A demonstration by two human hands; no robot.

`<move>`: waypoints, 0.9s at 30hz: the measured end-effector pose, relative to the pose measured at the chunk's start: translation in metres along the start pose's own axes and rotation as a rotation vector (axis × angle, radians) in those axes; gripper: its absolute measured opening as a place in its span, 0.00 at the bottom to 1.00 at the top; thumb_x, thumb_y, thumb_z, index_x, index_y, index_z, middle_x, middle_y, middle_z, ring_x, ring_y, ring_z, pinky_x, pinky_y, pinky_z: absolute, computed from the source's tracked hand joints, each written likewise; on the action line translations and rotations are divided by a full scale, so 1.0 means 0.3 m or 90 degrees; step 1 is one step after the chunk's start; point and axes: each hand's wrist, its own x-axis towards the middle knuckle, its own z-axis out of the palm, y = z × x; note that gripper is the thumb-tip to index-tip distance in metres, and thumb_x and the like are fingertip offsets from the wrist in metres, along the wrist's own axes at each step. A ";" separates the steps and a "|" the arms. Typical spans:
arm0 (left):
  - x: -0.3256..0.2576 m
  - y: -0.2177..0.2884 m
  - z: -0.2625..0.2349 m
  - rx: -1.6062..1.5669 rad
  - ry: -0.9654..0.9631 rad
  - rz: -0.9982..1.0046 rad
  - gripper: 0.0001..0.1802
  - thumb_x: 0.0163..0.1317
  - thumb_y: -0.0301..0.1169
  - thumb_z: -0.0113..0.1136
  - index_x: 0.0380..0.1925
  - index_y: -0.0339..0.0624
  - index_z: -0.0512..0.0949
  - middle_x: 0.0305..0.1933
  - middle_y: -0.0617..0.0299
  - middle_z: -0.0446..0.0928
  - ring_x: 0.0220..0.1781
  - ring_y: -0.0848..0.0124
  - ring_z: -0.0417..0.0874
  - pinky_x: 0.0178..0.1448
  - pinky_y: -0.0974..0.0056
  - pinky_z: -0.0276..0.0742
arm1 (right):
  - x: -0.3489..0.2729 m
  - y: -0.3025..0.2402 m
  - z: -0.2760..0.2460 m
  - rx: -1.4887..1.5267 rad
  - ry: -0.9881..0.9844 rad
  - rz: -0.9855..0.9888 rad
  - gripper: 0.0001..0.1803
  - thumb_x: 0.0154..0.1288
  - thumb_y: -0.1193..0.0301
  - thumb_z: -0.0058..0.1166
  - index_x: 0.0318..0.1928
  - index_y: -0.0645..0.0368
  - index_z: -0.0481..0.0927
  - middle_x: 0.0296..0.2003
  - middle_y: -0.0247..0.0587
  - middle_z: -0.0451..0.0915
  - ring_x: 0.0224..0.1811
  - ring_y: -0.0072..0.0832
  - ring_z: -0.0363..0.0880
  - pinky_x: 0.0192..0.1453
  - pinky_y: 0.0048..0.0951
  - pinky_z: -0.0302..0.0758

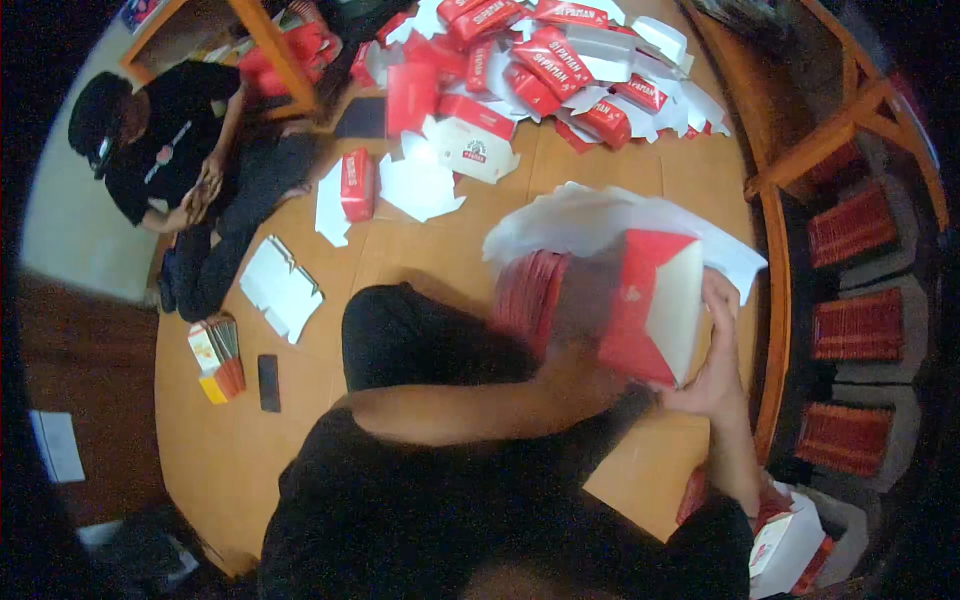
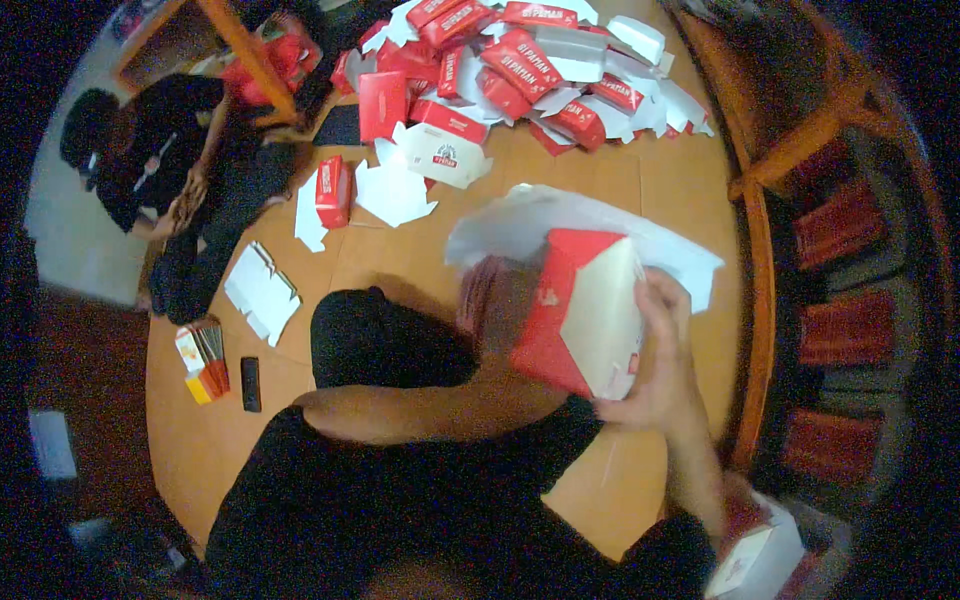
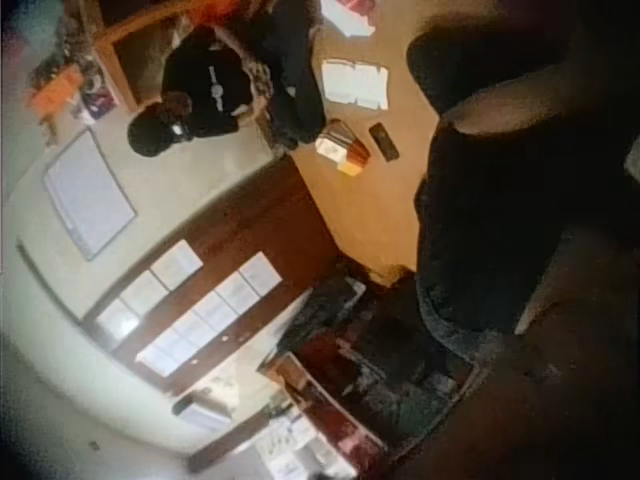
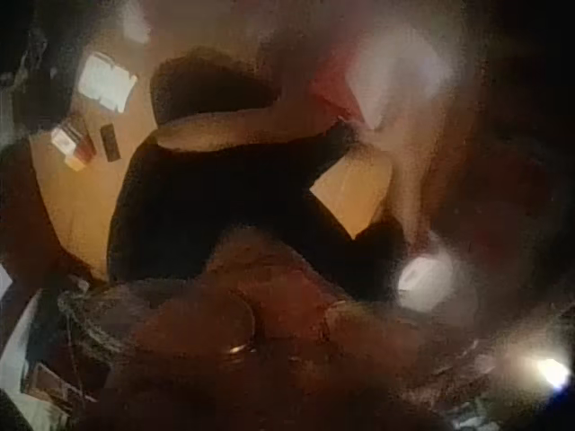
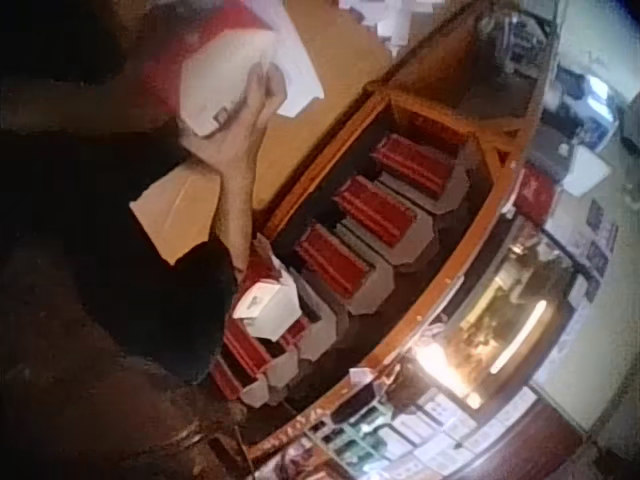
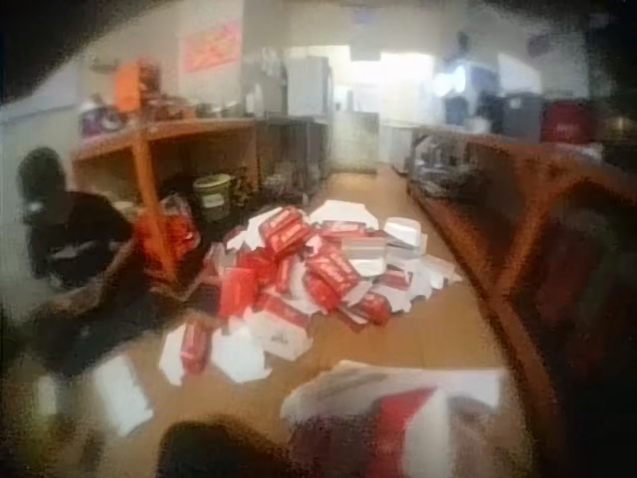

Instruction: The person sits on the floor and assembles small red and white cardboard boxes. They fold the white cardboard inserts and place them inside the red outer sleeves, then stack the completed boxes. Another person is visible in the background performing a similar task.

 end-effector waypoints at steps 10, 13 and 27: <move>-0.101 0.113 0.029 -0.023 -0.107 -0.039 0.19 0.64 0.39 0.50 0.38 0.33 0.83 0.39 0.36 0.82 0.42 0.42 0.84 0.50 0.44 0.79 | -0.222 0.053 0.065 -0.007 0.150 -0.102 0.36 0.68 0.62 0.55 0.71 0.58 0.56 0.68 0.56 0.60 0.70 0.51 0.61 0.72 0.51 0.62; -0.104 0.117 0.083 -0.143 -0.076 -0.128 0.20 0.62 0.40 0.53 0.31 0.33 0.84 0.35 0.37 0.82 0.40 0.43 0.85 0.48 0.45 0.80 | -0.333 0.107 0.078 0.080 0.219 0.099 0.26 0.75 0.62 0.44 0.68 0.58 0.61 0.64 0.51 0.67 0.66 0.44 0.68 0.71 0.46 0.64; 0.276 -0.062 -0.128 0.267 -0.048 0.222 0.14 0.60 0.34 0.55 0.35 0.36 0.85 0.37 0.46 0.85 0.38 0.50 0.88 0.41 0.45 0.82 | 0.149 0.222 0.016 0.129 -0.060 0.125 0.54 0.56 0.53 0.68 0.75 0.62 0.52 0.69 0.51 0.61 0.73 0.41 0.60 0.77 0.43 0.55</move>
